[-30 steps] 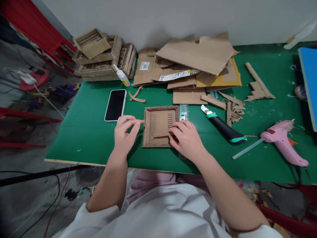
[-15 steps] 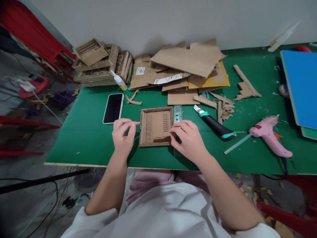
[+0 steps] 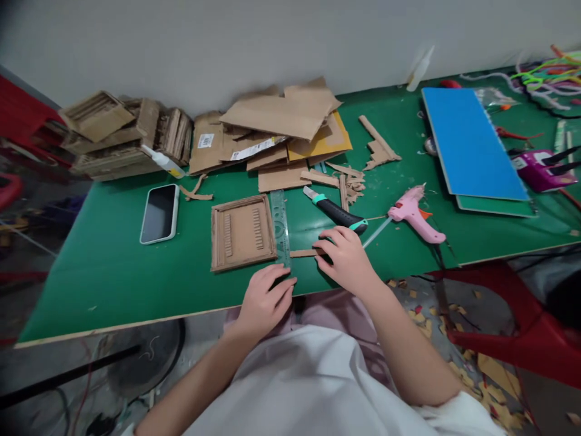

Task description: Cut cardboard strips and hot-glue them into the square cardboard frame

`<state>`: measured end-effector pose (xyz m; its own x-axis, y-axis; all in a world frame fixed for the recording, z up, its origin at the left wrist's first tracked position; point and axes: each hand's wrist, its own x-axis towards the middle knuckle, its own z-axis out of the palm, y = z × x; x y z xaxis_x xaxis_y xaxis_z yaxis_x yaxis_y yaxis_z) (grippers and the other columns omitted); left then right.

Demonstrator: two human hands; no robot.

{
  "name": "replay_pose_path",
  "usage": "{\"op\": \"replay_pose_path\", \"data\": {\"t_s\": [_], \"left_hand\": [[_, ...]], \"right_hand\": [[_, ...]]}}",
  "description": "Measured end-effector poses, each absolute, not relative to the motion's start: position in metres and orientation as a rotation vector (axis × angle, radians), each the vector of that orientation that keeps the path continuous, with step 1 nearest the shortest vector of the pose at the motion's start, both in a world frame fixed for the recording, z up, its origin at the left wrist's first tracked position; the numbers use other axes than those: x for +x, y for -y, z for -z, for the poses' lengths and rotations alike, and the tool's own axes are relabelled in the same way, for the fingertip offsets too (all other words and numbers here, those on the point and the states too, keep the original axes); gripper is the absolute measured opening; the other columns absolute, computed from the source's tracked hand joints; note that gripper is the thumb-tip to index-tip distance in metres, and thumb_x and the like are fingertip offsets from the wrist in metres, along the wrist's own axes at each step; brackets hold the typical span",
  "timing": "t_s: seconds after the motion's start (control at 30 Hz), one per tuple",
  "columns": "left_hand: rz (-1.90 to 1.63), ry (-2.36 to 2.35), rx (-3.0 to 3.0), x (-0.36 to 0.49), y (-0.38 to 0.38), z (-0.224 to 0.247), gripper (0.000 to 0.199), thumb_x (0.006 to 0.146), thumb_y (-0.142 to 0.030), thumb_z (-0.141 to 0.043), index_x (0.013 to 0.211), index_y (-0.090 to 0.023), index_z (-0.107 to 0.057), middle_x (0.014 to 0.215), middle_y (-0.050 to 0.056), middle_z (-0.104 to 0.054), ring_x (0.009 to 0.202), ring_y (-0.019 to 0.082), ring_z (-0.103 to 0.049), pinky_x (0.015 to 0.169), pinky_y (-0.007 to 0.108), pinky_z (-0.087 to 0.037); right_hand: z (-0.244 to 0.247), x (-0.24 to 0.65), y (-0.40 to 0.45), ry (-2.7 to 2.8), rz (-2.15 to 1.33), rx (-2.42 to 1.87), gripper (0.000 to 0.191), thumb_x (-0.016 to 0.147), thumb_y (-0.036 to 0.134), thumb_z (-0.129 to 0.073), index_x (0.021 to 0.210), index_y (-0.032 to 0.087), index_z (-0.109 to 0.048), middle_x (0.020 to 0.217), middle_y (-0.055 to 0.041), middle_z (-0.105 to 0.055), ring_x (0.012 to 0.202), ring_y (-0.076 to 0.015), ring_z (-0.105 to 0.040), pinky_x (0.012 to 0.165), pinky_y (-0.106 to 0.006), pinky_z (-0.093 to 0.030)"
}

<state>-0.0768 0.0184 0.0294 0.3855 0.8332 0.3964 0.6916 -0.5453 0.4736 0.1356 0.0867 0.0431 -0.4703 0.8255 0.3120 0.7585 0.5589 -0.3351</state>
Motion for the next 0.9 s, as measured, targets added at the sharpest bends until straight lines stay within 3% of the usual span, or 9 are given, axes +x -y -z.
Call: {"op": "replay_pose_path", "data": {"t_s": [0.1,0.4,0.73,0.9], "left_hand": [[-0.896,-1.367,2.403,-0.076,-0.02,-0.03,0.024,0.08,-0.015,-0.048,0.099,-0.02,-0.062,0.106,0.01,-0.061,0.108,0.023,-0.052,0.089,0.042,-0.044],[-0.69,-1.382,2.548,-0.041,-0.049,-0.041,0.027,0.083,-0.018,-0.046,0.106,-0.015,-0.059,0.117,0.012,-0.056,0.115,0.026,-0.046,0.093,0.044,-0.041],[-0.531,-1.333,2.747,-0.038,-0.061,-0.035,0.027,0.083,-0.017,-0.047,0.108,-0.014,-0.056,0.11,0.01,-0.06,0.109,0.025,-0.049,0.088,0.04,-0.04],[-0.47,-1.139,2.932,-0.043,-0.075,-0.041,0.022,0.086,-0.016,-0.043,0.103,-0.012,-0.057,0.096,0.008,-0.063,0.103,0.022,-0.052,0.083,0.035,-0.04]], "right_hand": [[-0.051,0.147,-0.083,2.269,-0.245,-1.276,0.024,0.076,0.024,-0.055,0.1,0.022,-0.061,0.101,-0.0064,-0.06,0.097,-0.0206,-0.049,0.086,-0.04,-0.043],[-0.052,0.173,-0.067,1.92,-0.249,-1.447,0.017,0.08,0.019,-0.052,0.094,0.023,-0.062,0.09,-0.0033,-0.064,0.088,-0.0172,-0.056,0.08,-0.034,-0.046],[-0.051,0.176,-0.073,1.883,-0.284,-1.436,0.016,0.08,0.018,-0.052,0.093,0.022,-0.062,0.09,-0.0027,-0.065,0.088,-0.0163,-0.057,0.081,-0.033,-0.046],[-0.052,0.171,-0.077,1.921,-0.312,-1.423,0.015,0.081,0.019,-0.052,0.092,0.021,-0.062,0.09,-0.0027,-0.064,0.088,-0.0154,-0.056,0.08,-0.031,-0.046]]}}
